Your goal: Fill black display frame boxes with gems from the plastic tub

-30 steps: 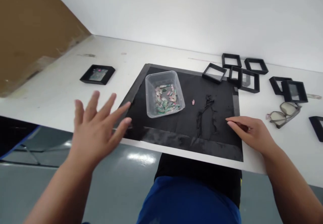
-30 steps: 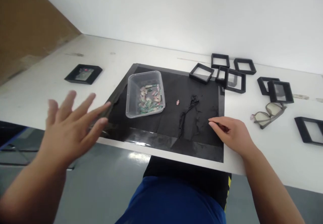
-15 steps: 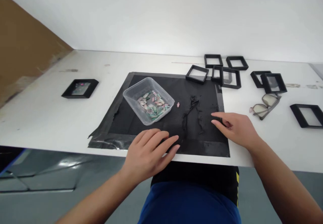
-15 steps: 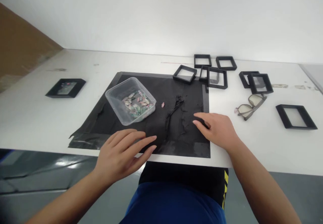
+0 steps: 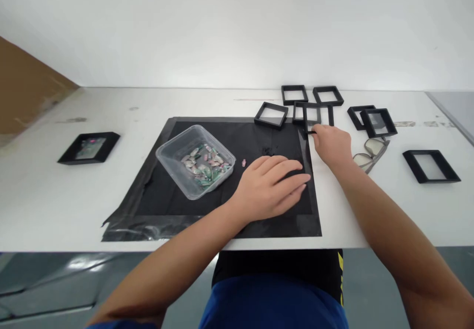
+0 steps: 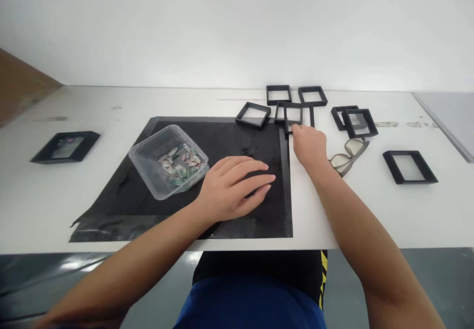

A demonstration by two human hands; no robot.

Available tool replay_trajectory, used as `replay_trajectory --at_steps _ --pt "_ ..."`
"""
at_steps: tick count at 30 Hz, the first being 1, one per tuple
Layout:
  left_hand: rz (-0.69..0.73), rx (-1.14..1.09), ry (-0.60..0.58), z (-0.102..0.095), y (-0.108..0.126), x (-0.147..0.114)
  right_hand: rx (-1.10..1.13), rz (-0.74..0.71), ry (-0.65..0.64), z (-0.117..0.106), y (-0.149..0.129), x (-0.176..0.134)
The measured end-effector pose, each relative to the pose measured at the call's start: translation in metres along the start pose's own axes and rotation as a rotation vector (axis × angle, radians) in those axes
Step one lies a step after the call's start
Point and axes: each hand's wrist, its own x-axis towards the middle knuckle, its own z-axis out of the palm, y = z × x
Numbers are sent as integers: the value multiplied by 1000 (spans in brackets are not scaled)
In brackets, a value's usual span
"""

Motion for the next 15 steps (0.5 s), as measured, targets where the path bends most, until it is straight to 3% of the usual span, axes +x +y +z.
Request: replay_trajectory --at_steps 4,7,9,10,13,15 --pt "-107 -31 67 6 -15 -13 180 -112 9 -15 3 -17" --pt "-153 53 107 1 -18 -16 403 -273 -57 -35 -12 -37" --pt "-174 102 73 -2 -18 -17 562 -373 -124 -42 -26 -49" --pt "-183 97 41 -4 -18 -17 691 -416 -167 -44 -33 -53" --pt "-199 -11 -24 -6 -17 -18 1477 -363 -486 -39 -45 -60" --pt "-209 -62 -45 -6 -15 -18 1699 -323 -632 -34 -48 -59"
